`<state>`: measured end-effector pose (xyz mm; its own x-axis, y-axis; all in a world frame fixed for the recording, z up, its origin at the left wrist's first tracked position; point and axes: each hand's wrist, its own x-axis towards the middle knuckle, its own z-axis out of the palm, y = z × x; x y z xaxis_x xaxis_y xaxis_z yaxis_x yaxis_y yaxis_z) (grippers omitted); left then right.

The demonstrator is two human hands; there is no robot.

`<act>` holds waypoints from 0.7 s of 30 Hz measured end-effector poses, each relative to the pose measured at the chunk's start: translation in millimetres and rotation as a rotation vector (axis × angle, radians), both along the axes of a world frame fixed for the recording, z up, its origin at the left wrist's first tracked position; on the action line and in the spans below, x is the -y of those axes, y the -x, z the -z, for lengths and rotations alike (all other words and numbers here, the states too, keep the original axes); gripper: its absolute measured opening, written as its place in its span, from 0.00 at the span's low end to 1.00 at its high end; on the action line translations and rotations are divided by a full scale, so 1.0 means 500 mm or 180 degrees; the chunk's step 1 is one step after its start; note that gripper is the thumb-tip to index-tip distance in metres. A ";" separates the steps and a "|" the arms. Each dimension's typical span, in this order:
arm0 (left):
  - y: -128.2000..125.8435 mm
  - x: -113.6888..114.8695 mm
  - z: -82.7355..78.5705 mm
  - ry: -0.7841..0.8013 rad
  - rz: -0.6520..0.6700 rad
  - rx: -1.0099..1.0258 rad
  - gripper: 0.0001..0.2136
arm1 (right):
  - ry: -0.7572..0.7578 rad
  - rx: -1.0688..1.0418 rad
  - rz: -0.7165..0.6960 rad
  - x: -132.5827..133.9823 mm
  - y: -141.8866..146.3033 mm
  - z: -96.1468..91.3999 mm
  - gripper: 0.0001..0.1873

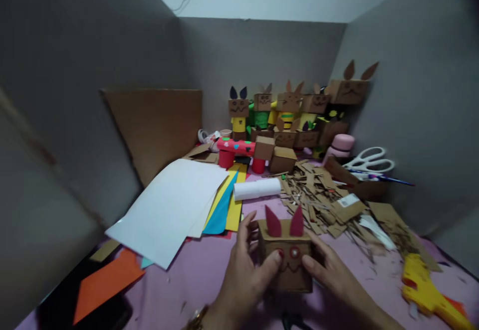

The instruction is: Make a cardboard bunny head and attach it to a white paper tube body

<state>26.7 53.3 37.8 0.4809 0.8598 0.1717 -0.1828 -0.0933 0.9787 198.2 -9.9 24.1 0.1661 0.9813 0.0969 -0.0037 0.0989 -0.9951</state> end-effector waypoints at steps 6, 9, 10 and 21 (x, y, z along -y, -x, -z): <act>-0.012 -0.009 0.002 0.0245 -0.0021 0.0068 0.33 | -0.0205 -0.0260 -0.0065 -0.003 0.010 -0.015 0.32; -0.016 -0.005 0.006 0.0208 -0.0169 -0.0063 0.33 | -0.0200 -0.0337 -0.0018 -0.005 0.020 -0.022 0.30; -0.018 -0.004 0.007 0.0207 -0.0227 -0.0091 0.33 | -0.0226 -0.0399 -0.0011 -0.005 0.023 -0.024 0.28; -0.025 -0.003 0.000 0.0318 -0.0251 -0.0244 0.32 | -0.0462 -0.0516 -0.0049 -0.007 0.032 -0.017 0.28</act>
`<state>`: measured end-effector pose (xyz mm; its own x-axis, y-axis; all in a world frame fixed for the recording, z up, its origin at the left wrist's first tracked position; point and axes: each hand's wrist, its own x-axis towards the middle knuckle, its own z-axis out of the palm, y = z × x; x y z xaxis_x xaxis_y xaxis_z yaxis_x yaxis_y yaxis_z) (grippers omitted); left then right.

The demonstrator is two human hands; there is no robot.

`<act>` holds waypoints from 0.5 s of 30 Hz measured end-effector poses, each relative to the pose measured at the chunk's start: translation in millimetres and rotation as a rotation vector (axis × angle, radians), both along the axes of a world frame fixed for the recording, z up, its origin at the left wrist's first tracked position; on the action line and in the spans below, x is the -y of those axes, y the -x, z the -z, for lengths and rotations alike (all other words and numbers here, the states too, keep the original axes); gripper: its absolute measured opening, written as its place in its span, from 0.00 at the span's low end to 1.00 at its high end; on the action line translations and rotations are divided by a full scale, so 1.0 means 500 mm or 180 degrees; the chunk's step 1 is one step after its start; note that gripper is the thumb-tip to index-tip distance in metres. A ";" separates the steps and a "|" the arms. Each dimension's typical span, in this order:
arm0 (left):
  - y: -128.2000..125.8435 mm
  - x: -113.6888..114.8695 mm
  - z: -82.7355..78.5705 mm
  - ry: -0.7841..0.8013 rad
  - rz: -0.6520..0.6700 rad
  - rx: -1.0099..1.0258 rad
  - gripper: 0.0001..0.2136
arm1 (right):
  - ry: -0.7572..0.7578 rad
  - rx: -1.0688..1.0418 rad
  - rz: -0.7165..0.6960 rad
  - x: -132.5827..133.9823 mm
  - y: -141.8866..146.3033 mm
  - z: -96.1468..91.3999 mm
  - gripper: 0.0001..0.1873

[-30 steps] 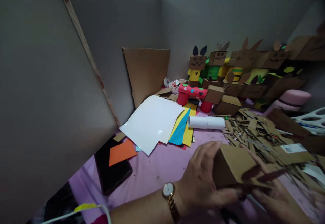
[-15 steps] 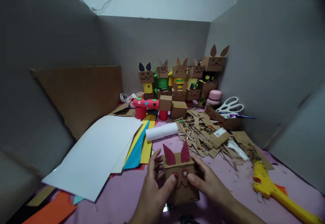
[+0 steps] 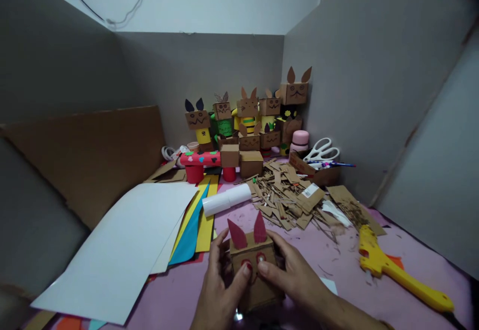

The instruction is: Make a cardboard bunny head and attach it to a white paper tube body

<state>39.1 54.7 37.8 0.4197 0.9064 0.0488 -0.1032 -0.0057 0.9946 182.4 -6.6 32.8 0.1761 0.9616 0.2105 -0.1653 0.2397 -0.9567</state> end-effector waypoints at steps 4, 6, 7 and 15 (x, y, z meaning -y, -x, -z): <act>0.006 0.002 -0.002 -0.0218 0.0058 -0.0142 0.31 | 0.0002 0.0051 0.0129 0.004 0.009 -0.008 0.27; 0.007 0.001 0.000 -0.0314 0.0031 -0.0202 0.31 | -0.0062 0.0005 0.0108 0.003 0.010 -0.009 0.26; 0.007 0.001 0.001 -0.0318 0.0030 -0.0200 0.31 | -0.0100 -0.0002 0.0077 0.002 0.010 -0.008 0.25; 0.001 -0.010 -0.001 0.0035 -0.0054 0.0208 0.38 | 0.0052 0.0326 0.0147 -0.004 -0.004 0.001 0.31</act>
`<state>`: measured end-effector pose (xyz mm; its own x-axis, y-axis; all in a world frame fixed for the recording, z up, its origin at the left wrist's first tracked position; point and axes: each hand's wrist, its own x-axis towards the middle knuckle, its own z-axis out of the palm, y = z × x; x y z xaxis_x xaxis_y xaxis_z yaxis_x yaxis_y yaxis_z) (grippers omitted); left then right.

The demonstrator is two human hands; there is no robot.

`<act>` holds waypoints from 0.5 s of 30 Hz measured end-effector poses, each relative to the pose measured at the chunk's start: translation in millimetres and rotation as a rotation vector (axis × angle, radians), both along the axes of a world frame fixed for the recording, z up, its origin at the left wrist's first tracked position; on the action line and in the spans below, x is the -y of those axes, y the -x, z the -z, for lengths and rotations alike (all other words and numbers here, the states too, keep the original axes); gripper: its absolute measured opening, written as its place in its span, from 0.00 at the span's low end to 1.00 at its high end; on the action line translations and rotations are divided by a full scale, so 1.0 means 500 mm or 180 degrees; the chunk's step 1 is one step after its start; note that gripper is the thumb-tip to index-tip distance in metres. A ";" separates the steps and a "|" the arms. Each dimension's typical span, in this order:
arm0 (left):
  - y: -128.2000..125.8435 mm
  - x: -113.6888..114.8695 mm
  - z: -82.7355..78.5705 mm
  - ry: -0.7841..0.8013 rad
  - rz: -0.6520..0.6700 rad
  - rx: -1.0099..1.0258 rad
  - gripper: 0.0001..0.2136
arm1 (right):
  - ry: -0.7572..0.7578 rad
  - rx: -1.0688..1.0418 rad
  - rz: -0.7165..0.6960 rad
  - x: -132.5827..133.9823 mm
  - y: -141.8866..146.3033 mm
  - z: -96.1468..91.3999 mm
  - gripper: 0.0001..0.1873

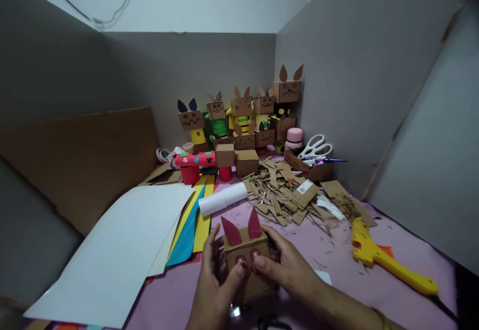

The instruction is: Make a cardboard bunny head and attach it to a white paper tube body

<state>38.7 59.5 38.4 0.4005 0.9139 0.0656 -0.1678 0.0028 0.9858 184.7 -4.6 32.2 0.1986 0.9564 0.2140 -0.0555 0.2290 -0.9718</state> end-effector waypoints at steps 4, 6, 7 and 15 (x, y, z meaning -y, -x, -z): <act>0.014 -0.040 0.001 -0.0219 -0.0928 -0.0019 0.36 | 0.0262 0.1126 0.0921 0.000 -0.056 -0.014 0.25; 0.020 -0.060 0.003 -0.0345 -0.1296 -0.0011 0.35 | 0.0341 0.1453 0.1054 0.004 -0.089 -0.023 0.15; 0.022 -0.067 0.005 -0.0429 -0.1377 -0.0010 0.35 | 0.0368 0.1596 0.0991 0.008 -0.101 -0.028 0.12; 0.030 -0.079 -0.001 -0.0650 -0.1597 -0.0033 0.34 | 0.0049 0.3752 -0.0771 0.047 -0.002 -0.010 0.22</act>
<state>23.6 99.0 38.6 -0.0802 0.9622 0.2602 -0.0894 -0.2669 0.9596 185.6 -28.0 37.1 -0.2967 0.9459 0.1313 0.8289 0.3233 -0.4565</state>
